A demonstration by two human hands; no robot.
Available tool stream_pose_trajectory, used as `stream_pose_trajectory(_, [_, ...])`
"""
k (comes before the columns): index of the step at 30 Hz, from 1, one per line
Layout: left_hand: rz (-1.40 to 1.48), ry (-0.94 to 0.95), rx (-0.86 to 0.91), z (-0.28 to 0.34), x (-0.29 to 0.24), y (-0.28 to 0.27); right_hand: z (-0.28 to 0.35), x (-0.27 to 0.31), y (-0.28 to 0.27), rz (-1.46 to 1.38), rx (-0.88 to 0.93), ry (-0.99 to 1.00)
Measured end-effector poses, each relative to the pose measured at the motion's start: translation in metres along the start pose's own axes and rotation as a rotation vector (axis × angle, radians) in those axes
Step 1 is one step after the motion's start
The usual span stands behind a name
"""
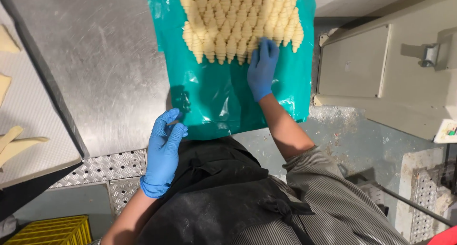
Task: Rolling pre-cut triangular pieces of dough into small croissant shapes on a metal workbench.
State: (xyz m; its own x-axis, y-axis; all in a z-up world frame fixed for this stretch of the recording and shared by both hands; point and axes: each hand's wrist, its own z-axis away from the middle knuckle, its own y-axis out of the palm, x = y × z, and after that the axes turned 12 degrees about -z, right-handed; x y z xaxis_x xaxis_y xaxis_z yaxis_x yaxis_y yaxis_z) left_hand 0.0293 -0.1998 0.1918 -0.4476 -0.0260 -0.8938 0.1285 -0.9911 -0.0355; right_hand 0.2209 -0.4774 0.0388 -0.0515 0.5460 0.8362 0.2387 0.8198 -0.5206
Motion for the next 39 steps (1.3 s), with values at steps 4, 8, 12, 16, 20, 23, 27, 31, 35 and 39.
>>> stream_pose_trajectory(4, [-0.012, 0.013, -0.048, -0.002, 0.004, -0.023, 0.008, 0.023, 0.021, 0.218, 0.157, -0.293])
stream_pose_trajectory(8, [-0.154, 0.195, -0.201, -0.011, 0.033, -0.073, 0.006, -0.006, 0.029, 0.116, 0.263, -0.203])
stream_pose_trajectory(12, [-0.46, 0.22, -0.474, -0.052, 0.072, -0.213, 0.034, 0.024, -0.002, -0.04, 0.085, -0.284])
stream_pose_trajectory(16, [-1.46, 0.24, -0.755, -0.069, 0.167, -0.385, 0.076, 0.075, -0.018, -0.016, 0.065, -0.248])
stream_pose_trajectory(20, [-1.698, 0.098, -0.751, -0.057, 0.192, -0.451, 0.108, 0.116, -0.011, -0.046, 0.103, -0.256])
stream_pose_trajectory(23, [-1.521, 0.019, -0.563, -0.047, 0.162, -0.457, 0.128, 0.148, 0.008, -0.02, 0.106, -0.235])
stream_pose_trajectory(27, [-1.921, 0.359, -0.516, -0.057, 0.149, -0.483, 0.149, 0.176, 0.038, -0.01, 0.097, -0.188])
stream_pose_trajectory(31, [-1.842, 0.04, -0.19, -0.064, 0.122, -0.488, 0.172, 0.205, 0.059, -0.019, 0.122, -0.21])
stream_pose_trajectory(35, [-1.827, 0.136, -0.172, -0.074, 0.125, -0.508, 0.191, 0.226, 0.072, -0.066, 0.174, -0.191])
stream_pose_trajectory(39, [-1.679, 0.068, -0.084, -0.061, 0.122, -0.513, 0.196, 0.228, 0.078, -0.077, 0.189, -0.196])
